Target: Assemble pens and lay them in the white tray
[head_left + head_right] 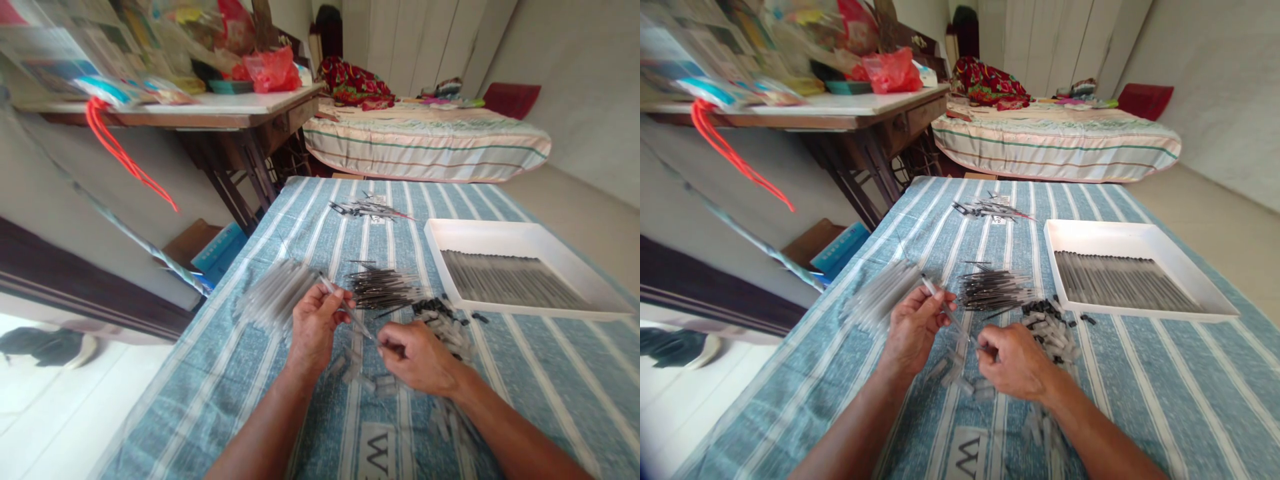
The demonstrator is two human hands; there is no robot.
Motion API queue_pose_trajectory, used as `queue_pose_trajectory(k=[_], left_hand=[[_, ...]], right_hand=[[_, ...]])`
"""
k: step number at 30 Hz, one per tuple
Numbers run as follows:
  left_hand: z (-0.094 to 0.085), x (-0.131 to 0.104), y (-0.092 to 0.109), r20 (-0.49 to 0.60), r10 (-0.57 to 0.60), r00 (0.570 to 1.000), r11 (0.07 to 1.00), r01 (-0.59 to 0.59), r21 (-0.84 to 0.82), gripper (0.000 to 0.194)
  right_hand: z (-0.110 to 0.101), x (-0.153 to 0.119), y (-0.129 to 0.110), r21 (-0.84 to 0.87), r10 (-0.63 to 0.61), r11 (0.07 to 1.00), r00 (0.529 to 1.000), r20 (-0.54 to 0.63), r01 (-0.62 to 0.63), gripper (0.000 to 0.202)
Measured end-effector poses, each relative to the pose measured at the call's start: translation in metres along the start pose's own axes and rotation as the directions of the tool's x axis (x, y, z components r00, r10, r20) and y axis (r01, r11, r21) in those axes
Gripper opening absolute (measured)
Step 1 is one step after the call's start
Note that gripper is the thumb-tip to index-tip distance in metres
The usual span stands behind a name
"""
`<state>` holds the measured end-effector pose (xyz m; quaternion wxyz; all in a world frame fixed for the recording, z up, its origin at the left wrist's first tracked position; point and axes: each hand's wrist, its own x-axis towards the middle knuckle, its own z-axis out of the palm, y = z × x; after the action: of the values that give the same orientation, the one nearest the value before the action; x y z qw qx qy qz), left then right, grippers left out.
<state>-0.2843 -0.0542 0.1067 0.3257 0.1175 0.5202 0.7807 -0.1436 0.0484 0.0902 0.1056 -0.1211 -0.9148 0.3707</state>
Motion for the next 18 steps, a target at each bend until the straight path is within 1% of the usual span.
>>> queue_pose_trajectory(k=[5,10,14,18], left_hand=[[0.0022,-0.0009,-0.0013,0.014,0.004,1.0,1.0,-0.004,0.006,0.02],[0.0059,-0.0031,-0.0025,0.025,-0.014,1.0,1.0,0.014,0.021,0.019],[0.0065,-0.0031,-0.0025,0.021,-0.008,1.0,0.999,0.007,0.036,0.02],[0.0048,-0.0025,-0.0024,0.01,0.022,1.0,0.999,-0.022,0.041,0.018]], right_hand=[[0.0037,0.0011,-0.0028,0.079,0.029,0.996,1.0,0.012,-0.03,0.012],[0.0037,0.0021,-0.0066,0.114,0.067,0.991,0.998,0.006,-0.067,0.012],[0.0067,0.0016,-0.0035,0.142,0.091,0.986,0.996,-0.021,-0.087,0.012],[0.0092,0.0014,-0.0003,0.167,0.084,0.983,0.995,-0.053,-0.075,0.012]])
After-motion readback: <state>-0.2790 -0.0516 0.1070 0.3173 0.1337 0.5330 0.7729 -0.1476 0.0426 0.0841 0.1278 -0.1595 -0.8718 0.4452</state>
